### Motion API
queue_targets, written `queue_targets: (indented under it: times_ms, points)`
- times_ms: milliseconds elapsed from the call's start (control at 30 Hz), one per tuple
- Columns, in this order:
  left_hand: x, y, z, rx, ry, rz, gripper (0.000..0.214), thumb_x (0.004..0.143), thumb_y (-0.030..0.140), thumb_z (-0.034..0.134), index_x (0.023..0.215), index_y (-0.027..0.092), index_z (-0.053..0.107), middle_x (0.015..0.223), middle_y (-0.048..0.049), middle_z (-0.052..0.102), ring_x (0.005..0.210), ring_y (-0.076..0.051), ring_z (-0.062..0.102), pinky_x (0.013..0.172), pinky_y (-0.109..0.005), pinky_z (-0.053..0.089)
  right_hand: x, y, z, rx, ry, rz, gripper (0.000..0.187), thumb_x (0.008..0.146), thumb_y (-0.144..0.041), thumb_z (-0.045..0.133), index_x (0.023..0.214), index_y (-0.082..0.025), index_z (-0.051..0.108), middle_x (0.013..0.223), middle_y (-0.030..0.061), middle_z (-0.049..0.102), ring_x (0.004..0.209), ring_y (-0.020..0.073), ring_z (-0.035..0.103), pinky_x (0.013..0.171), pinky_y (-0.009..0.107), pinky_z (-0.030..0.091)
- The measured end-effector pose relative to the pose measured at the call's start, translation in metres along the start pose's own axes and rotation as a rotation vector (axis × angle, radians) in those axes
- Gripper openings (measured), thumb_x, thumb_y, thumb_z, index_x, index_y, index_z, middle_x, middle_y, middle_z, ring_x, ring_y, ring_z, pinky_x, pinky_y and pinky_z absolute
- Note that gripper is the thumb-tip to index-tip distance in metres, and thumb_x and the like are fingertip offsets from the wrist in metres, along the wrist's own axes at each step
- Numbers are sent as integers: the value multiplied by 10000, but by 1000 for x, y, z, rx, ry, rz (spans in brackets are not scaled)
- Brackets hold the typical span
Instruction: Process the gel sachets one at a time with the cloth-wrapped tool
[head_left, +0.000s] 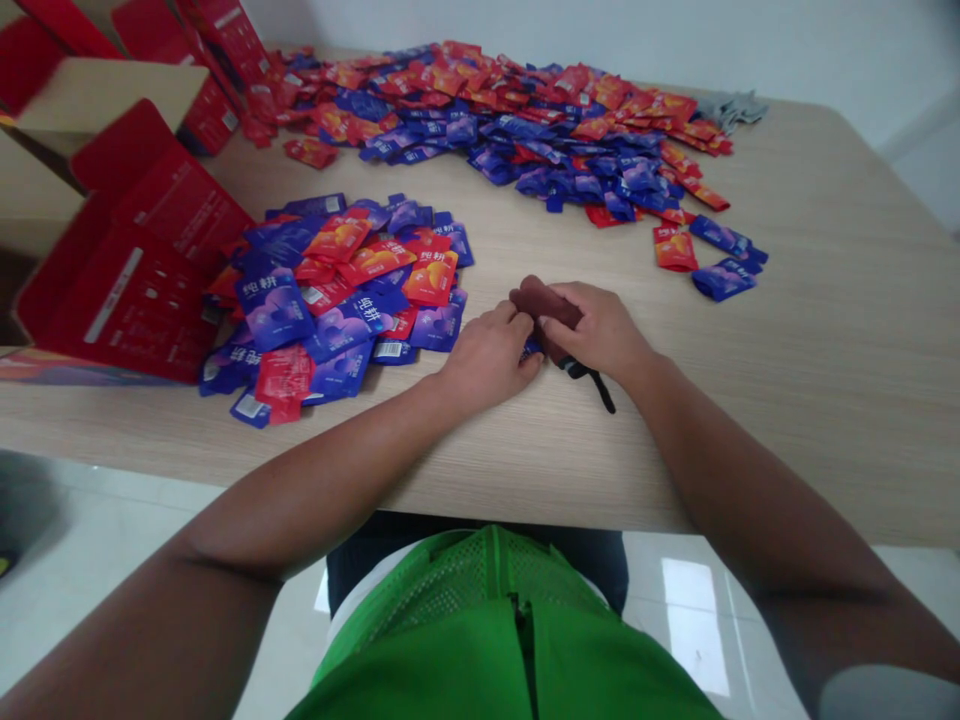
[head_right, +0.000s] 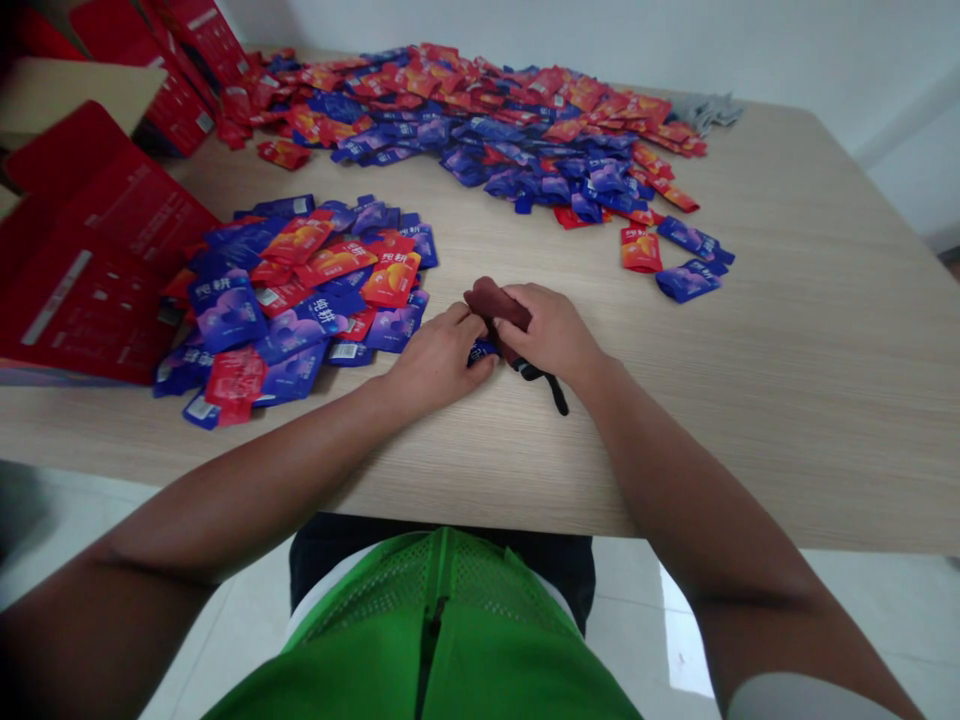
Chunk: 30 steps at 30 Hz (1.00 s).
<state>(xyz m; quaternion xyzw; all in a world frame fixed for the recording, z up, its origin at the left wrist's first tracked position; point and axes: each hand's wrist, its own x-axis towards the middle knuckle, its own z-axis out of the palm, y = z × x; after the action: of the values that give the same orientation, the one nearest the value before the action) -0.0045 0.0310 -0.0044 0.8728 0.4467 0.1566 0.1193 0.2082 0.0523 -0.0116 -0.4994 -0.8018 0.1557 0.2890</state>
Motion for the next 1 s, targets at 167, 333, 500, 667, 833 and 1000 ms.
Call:
queue_targets:
  times_ms: [167,333,500,667,833,1000]
  points:
    - [0,0,0,24,-10,1,240,976,338,638,1161,187,658,1223,-128,644,1103,-292,667,974,-443,579,4,13,-3,-80,63,97,348,895,-342,680,1217,-239,761,1149,102,805,1017,348,721,906,486,554]
    - [-1,0,1,42,-5,-3,262,976,328,637,1188,177,669,1230,-132,643,1098,-293,669,992,-451,572,5,23,-5,-175,168,169,308,876,-351,682,1141,-218,765,1058,122,793,950,353,707,863,496,549]
    - [-1,0,1,31,-4,-4,243,979,335,641,1166,182,661,1211,-126,641,1097,-290,668,970,-436,570,2,16,-2,-42,230,82,378,904,-368,659,1248,-236,742,1136,93,795,994,333,718,892,491,565]
    - [-1,0,1,9,5,5,232,960,310,661,1156,186,650,1254,-131,640,1129,-289,657,985,-433,567,0,5,1,12,44,-25,395,893,-315,673,1275,-247,751,1172,79,801,1017,322,730,902,469,564]
    - [-1,0,2,24,6,1,251,972,331,651,1173,182,650,1230,-131,646,1086,-287,667,955,-439,577,4,14,-1,-70,70,52,355,892,-326,702,1231,-241,762,1161,101,802,1028,351,724,910,497,560]
    - [-1,0,1,47,-2,-10,221,979,336,647,1143,189,659,1221,-126,648,1093,-290,672,967,-447,577,4,24,-3,-128,191,118,338,881,-350,712,1190,-223,767,1118,121,798,992,364,720,885,519,563]
